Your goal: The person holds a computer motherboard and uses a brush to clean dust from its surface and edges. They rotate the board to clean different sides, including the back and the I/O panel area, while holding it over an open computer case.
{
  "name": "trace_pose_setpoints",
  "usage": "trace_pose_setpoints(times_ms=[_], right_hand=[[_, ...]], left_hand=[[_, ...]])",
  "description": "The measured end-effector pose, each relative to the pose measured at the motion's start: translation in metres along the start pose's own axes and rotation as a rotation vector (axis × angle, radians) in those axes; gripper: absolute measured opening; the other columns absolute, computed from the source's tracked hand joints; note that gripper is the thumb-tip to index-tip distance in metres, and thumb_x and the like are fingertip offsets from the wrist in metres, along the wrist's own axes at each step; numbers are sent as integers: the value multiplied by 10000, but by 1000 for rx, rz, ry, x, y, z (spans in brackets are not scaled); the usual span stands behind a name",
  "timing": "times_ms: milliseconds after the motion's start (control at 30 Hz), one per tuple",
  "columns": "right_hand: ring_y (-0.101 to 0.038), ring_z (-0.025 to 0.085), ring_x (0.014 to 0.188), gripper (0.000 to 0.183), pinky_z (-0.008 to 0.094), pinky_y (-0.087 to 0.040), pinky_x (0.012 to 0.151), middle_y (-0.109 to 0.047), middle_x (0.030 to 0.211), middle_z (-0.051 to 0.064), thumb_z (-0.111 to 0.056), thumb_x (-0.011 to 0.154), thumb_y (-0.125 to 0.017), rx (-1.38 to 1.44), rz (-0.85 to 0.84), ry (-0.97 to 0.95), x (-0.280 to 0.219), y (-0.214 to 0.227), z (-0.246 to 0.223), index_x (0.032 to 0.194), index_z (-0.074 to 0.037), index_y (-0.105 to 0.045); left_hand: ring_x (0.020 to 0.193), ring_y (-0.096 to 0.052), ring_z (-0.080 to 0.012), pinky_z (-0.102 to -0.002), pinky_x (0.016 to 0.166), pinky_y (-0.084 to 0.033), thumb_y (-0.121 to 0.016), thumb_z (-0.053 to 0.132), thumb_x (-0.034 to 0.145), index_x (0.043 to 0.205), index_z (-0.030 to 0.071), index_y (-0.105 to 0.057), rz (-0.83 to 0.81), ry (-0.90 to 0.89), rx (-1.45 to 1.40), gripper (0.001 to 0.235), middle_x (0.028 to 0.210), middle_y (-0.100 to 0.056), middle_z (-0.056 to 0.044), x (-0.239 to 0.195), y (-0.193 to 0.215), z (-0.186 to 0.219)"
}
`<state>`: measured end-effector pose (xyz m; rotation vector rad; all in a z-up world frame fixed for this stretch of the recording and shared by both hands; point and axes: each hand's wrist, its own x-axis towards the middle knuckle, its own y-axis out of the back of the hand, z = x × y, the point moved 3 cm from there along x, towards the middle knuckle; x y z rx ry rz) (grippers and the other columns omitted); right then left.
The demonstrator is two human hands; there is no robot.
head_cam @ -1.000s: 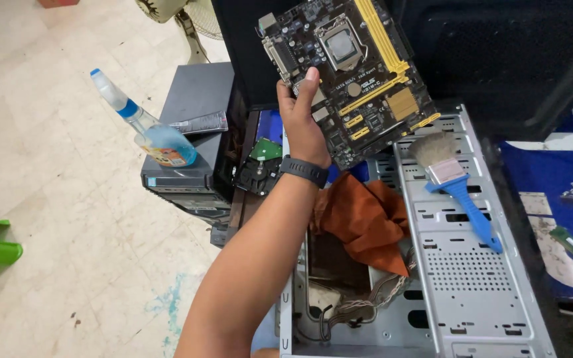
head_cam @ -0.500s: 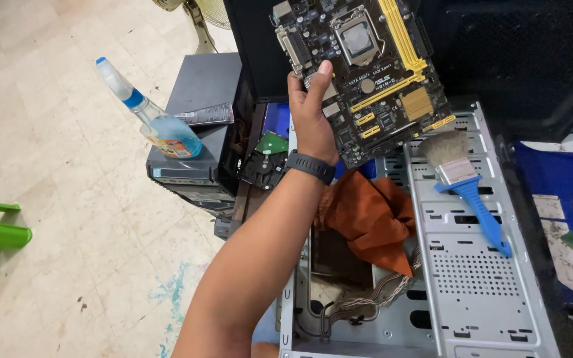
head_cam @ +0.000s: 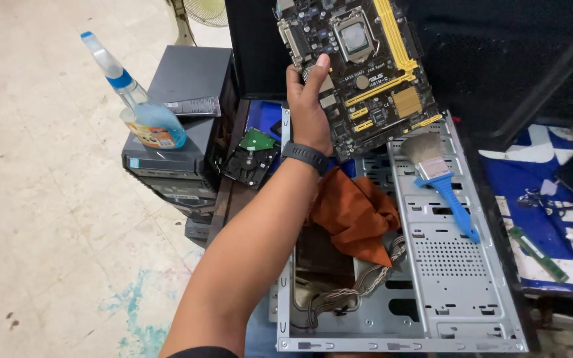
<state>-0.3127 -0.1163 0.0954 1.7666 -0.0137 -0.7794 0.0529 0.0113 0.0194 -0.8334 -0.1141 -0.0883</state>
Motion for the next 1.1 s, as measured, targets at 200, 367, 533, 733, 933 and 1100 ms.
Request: trace_pose_setpoints(times_ms=[200,367,533,733,933,1100], right_hand=[[-767,-5,1098,492,276,-625,1031,-781,1221,-212,-559,842,-626,-49,-31,-84,47,4,-16,1332,-589,-645],[-626,345,1243,665,552,-539,1014,-637,1379,40,-588,925,-525,-324,409,36,117,0,-28,1480,-227,-460],[-659,217,650,399,403,-575,641,-664,774,25,-326,1013,-469,-268,245,-83,115,17,-43,1405,-292,-404],[-666,184,1133,545,379,-619,766,-518,1446,-115,-240,1020,-418,-259,86,59,129,22,-34,1439,-577,-510],[-674,254,898,536,378,-652,664,-547,1347,11,-53,818,-723,-471,350,545,164,13,-15,1270,-321,-620],[-666,270,726,509,365,-651,578,-510,1390,55,-34,790,-675,-391,673,746,151,28,4,1232,-220,-504]], left_hand=[[924,-694,-285,-451,789,-590,-723,220,886,1226,98,-576,-136,19,-305,389,1090,-677,-113,5,5,-16],[951,-675,-308,-467,803,-580,-705,200,892,1276,87,-588,-336,-65,-376,417,1110,-659,-114,1,3,-15],[1013,-665,-315,-477,843,-571,-689,190,924,1339,73,-557,-418,-99,-370,451,1178,-648,-134,1,0,-16],[1002,-657,-293,-463,845,-564,-698,238,887,1315,93,-569,-339,-76,-248,470,1148,-650,-105,1,2,-12],[971,-675,-302,-457,808,-565,-652,211,871,1377,114,-554,-215,30,-275,525,1137,-668,-108,5,7,-17],[1088,-632,-245,-386,931,-500,-633,244,837,1360,113,-608,-78,-9,-96,539,1203,-653,-54,6,9,-12]])
